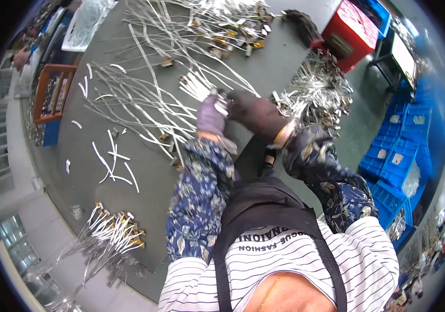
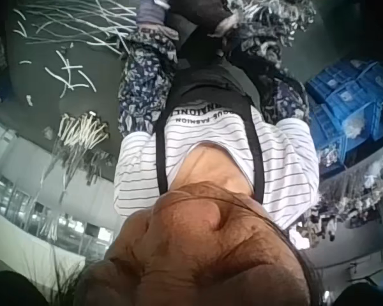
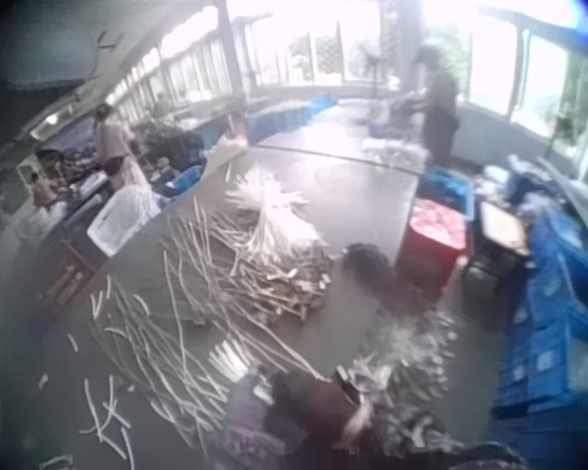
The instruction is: Sort and bundle electrical cable components on a production line.
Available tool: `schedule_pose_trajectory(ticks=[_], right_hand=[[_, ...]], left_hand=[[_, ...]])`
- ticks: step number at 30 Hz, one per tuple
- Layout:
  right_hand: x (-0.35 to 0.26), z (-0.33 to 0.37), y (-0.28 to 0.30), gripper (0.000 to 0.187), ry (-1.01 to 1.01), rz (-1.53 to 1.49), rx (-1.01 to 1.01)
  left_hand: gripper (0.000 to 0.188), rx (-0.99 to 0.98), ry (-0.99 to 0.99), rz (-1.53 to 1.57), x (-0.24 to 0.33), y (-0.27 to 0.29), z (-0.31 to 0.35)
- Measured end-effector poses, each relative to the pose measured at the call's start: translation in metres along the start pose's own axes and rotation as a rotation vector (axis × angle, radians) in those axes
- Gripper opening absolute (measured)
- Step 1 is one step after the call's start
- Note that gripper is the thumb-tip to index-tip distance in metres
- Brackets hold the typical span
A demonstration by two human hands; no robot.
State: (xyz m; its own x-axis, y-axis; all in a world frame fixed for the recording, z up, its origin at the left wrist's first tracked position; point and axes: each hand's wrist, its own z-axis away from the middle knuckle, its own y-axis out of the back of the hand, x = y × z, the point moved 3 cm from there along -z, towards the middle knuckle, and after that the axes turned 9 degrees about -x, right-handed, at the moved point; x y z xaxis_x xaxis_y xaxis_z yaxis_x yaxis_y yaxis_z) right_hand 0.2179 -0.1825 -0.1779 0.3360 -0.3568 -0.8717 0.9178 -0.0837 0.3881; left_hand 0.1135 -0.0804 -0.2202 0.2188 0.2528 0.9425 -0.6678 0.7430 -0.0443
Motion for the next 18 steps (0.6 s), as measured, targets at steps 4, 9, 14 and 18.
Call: schedule_pose_trajectory(ticks=[4,9,14,18], right_hand=[[-0.016,0.054,0.028,0.079,0.013,0.603,0.2],[0.092,0.063,0.04,0.1,-0.416,0.376,0.267],[0.141,0.057,0.011,0.073,-0.295,-0.399,0.018],[0.08,0.05,0.028,0.027,-0.23,-0.358,0.139]], left_hand=[[0.033,0.125,0.131,0.638,-0.03,0.01,-0.056],[0.023,0.124,0.177,0.802,-0.033,0.007,-0.059],[0.022,0.056,0.366,0.089,0.0,-0.007,-0.056],[0.019,0.282,0.117,-0.388,0.028,0.028,-0.042]])
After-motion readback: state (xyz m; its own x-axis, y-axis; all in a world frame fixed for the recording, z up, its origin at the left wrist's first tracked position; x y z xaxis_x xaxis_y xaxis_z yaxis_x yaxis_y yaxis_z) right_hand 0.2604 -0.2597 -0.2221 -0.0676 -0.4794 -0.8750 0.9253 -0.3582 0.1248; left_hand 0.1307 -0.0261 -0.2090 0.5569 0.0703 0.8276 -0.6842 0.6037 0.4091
